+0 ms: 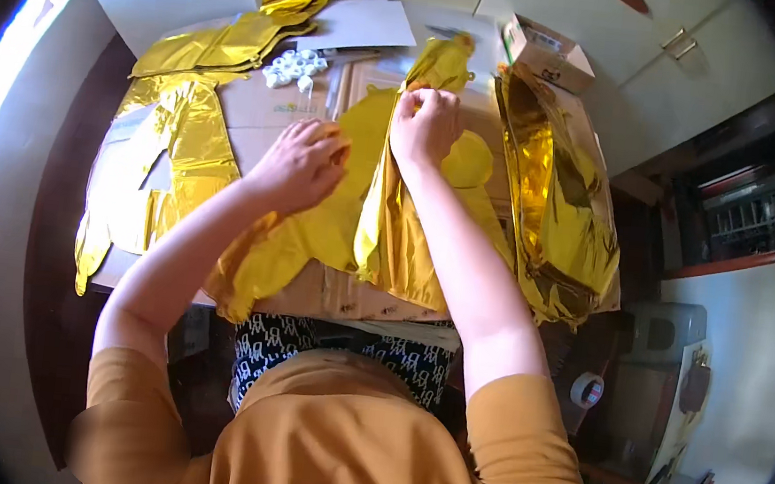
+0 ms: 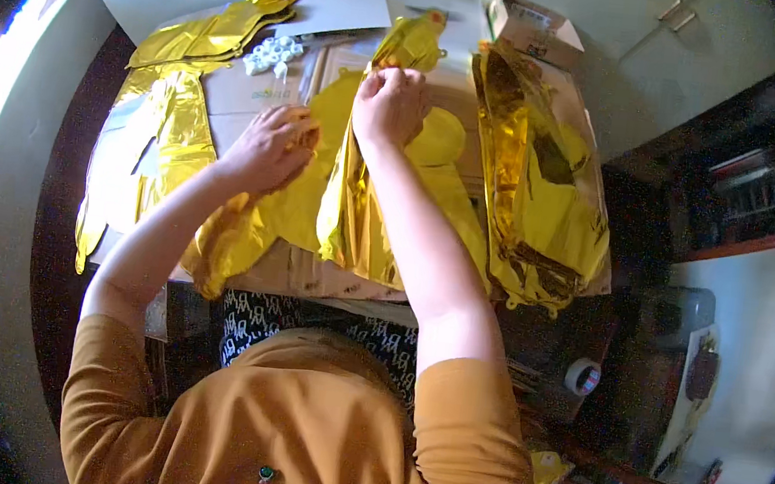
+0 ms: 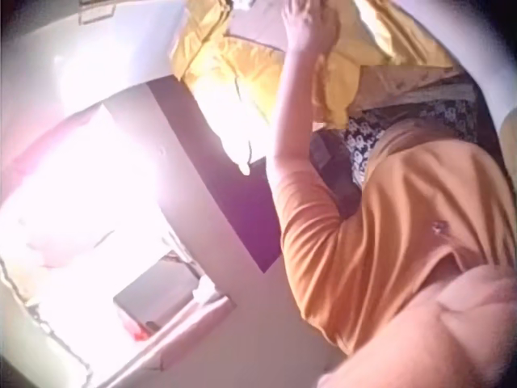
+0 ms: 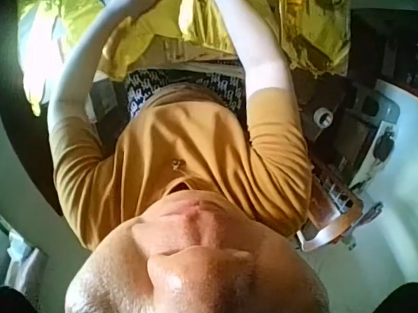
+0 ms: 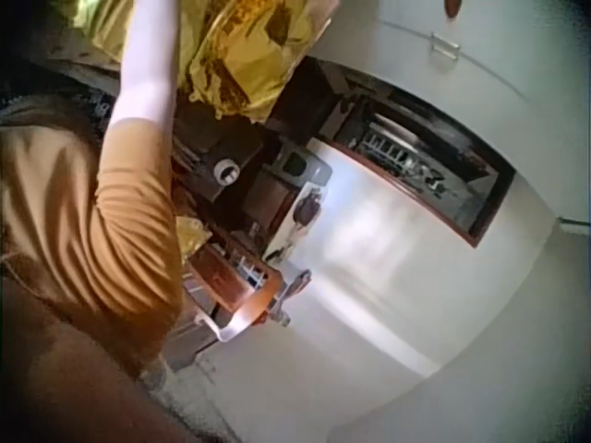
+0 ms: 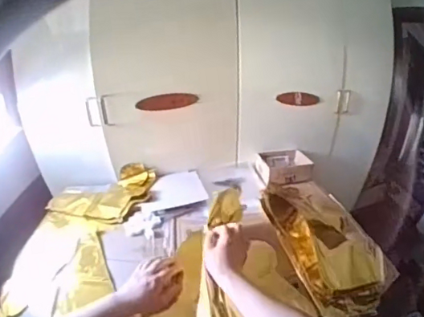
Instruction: Folding and packaging gold foil balloons into retail sleeves.
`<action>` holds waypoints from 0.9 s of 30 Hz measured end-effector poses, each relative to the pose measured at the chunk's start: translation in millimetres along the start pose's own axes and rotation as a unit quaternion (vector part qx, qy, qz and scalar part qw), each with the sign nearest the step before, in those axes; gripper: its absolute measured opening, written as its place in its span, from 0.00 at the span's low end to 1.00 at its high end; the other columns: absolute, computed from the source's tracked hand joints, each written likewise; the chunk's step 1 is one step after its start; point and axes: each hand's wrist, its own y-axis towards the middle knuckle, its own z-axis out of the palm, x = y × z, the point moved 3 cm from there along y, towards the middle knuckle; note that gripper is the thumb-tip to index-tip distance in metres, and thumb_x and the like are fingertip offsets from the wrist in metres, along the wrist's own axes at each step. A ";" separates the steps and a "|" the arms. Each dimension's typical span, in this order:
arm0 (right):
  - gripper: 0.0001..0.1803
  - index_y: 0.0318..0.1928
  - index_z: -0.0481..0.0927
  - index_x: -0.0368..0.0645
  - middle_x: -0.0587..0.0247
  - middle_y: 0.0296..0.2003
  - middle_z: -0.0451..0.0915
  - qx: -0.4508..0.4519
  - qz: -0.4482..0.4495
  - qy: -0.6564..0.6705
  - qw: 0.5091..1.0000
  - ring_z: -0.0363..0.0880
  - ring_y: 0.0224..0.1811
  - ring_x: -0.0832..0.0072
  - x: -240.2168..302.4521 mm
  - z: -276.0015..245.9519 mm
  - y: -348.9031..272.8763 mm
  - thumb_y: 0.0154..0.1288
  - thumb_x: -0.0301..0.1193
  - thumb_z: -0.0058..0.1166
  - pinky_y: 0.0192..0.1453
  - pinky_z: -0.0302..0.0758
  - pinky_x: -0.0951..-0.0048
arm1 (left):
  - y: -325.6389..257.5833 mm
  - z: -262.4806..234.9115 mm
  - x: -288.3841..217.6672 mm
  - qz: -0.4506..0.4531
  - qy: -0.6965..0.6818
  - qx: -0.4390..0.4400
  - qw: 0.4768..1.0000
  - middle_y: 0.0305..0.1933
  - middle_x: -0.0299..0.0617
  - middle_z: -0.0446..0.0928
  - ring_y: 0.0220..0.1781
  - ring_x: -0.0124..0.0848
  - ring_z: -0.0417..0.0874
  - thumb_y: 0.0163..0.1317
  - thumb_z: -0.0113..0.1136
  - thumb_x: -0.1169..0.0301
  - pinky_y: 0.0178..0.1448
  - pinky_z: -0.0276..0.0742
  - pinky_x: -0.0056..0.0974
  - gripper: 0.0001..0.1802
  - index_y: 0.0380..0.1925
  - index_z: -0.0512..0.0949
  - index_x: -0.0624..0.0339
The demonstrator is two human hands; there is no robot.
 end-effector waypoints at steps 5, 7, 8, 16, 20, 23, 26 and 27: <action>0.07 0.34 0.83 0.46 0.55 0.45 0.81 0.167 0.026 -0.054 0.984 0.78 0.50 0.55 -2.5 21.1 6.3 0.64 0.34 0.55 0.55 0.71 0.51 | -3.4 6.9 -2.3 -0.012 0.000 -0.075 0.997 0.57 0.52 0.74 0.63 0.52 0.71 0.58 0.62 0.63 0.71 0.64 0.53 0.23 0.52 0.77 0.61; 0.10 0.39 0.84 0.45 0.53 0.48 0.81 0.193 -0.074 -0.008 0.978 0.76 0.52 0.52 -9.3 10.2 11.0 0.64 0.36 0.57 0.59 0.69 0.50 | -5.0 6.8 -2.1 -0.022 -0.011 -0.071 0.997 0.57 0.52 0.74 0.64 0.52 0.71 0.58 0.63 0.62 0.71 0.63 0.53 0.23 0.52 0.77 0.61; 0.11 0.41 0.84 0.44 0.52 0.51 0.80 0.178 -0.138 -0.009 0.974 0.75 0.53 0.51 -5.0 2.7 11.4 0.64 0.37 0.58 0.61 0.68 0.49 | -7.4 5.3 -0.1 -0.029 -0.014 -0.069 0.997 0.57 0.52 0.74 0.64 0.51 0.71 0.58 0.63 0.62 0.72 0.63 0.53 0.23 0.52 0.77 0.61; 0.33 0.71 0.65 0.42 0.45 0.73 0.60 0.335 -0.097 -0.125 0.929 0.54 0.76 0.44 -29.0 -8.4 -8.6 0.76 0.50 0.40 0.80 0.46 0.48 | -5.9 -2.2 -2.0 -0.043 -0.019 -0.009 0.999 0.61 0.53 0.70 0.65 0.52 0.68 0.57 0.66 0.59 0.70 0.63 0.53 0.30 0.58 0.74 0.61; 0.32 0.70 0.66 0.41 0.44 0.73 0.59 0.342 -0.101 -0.135 0.925 0.53 0.76 0.44 -19.6 -5.5 -7.6 0.76 0.50 0.39 0.80 0.46 0.48 | -0.2 -0.5 -0.1 -0.028 -0.019 -0.030 0.999 0.57 0.51 0.72 0.61 0.52 0.70 0.57 0.67 0.56 0.68 0.64 0.53 0.28 0.54 0.75 0.61; 0.32 0.69 0.68 0.40 0.43 0.72 0.62 0.338 -0.110 -0.108 0.929 0.55 0.75 0.44 -17.4 -4.1 -5.9 0.75 0.49 0.41 0.79 0.48 0.49 | 6.0 -4.0 -1.4 -0.035 -0.018 -0.035 0.999 0.55 0.50 0.72 0.60 0.51 0.71 0.58 0.66 0.55 0.66 0.65 0.52 0.27 0.52 0.76 0.61; 0.31 0.67 0.69 0.38 0.41 0.69 0.65 0.332 -0.119 -0.098 0.931 0.58 0.74 0.45 -24.9 -5.6 -2.2 0.76 0.49 0.43 0.78 0.51 0.50 | 10.9 -9.5 8.3 -0.043 -0.037 -0.011 0.998 0.56 0.52 0.73 0.60 0.51 0.71 0.60 0.64 0.54 0.67 0.65 0.51 0.26 0.52 0.76 0.60; 0.31 0.67 0.69 0.38 0.41 0.69 0.65 0.336 -0.116 -0.097 0.930 0.58 0.73 0.45 -27.2 -7.8 -0.5 0.76 0.49 0.44 0.78 0.52 0.50 | 20.8 -15.1 19.7 -0.067 -0.029 0.015 0.997 0.59 0.51 0.72 0.62 0.51 0.70 0.61 0.65 0.54 0.67 0.66 0.52 0.25 0.52 0.78 0.58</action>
